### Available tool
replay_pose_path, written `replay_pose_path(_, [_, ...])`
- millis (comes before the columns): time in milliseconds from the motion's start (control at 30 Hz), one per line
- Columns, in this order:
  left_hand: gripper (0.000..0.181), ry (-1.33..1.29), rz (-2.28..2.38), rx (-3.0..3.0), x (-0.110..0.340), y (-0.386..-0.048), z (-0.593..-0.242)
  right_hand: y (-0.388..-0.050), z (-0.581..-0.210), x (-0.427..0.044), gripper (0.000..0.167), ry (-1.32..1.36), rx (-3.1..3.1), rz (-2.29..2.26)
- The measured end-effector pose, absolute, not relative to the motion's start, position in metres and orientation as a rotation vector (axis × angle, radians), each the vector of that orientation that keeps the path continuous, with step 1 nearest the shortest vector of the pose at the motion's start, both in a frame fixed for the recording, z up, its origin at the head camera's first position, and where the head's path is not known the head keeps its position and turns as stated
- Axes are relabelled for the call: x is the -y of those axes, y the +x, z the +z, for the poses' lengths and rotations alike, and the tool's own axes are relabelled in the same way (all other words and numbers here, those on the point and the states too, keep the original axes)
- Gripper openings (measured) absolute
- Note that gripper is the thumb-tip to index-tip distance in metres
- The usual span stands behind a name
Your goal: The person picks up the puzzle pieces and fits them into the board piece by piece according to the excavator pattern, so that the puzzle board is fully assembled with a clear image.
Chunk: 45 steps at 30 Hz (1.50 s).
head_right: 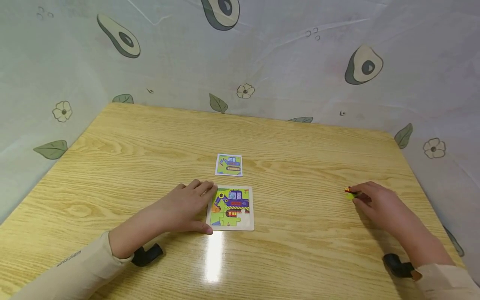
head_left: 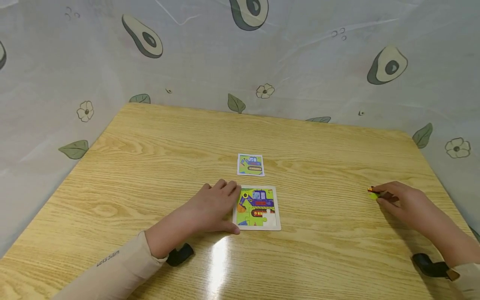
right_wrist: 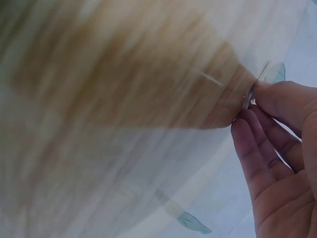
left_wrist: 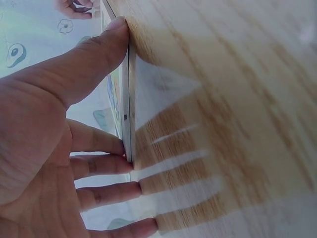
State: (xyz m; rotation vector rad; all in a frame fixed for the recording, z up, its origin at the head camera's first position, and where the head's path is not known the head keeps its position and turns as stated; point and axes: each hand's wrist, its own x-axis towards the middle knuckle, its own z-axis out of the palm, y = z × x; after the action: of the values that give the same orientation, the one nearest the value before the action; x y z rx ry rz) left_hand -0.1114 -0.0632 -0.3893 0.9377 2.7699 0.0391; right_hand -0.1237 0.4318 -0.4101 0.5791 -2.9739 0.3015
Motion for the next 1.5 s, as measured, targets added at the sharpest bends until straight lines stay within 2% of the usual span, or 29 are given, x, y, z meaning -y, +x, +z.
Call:
replay_pose_path(533, [0.104, 0.929, 0.029, -2.760, 0.061, -0.113, -0.389, -0.125, -0.412, -0.428, 0.027, 0.583, 2.946, 0.315])
replay_pose_path(833, [0.105, 0.925, 0.044, -2.757, 0.062, -0.113, -0.389, -0.123, -0.401, -0.416, 0.031, 0.663, 2.802, 0.276])
replay_pose_path(1067, [0.105, 0.919, 0.049, -2.758, 0.062, -0.113, -0.390, -0.120, -0.389, -0.399, 0.035, 0.687, 2.773, 0.240])
replay_pose_path(1500, [0.106, 0.904, 0.037, -2.762, 0.062, -0.112, -0.393, -0.108, -0.387, -0.353, 0.043, 0.902, 2.698, 0.297])
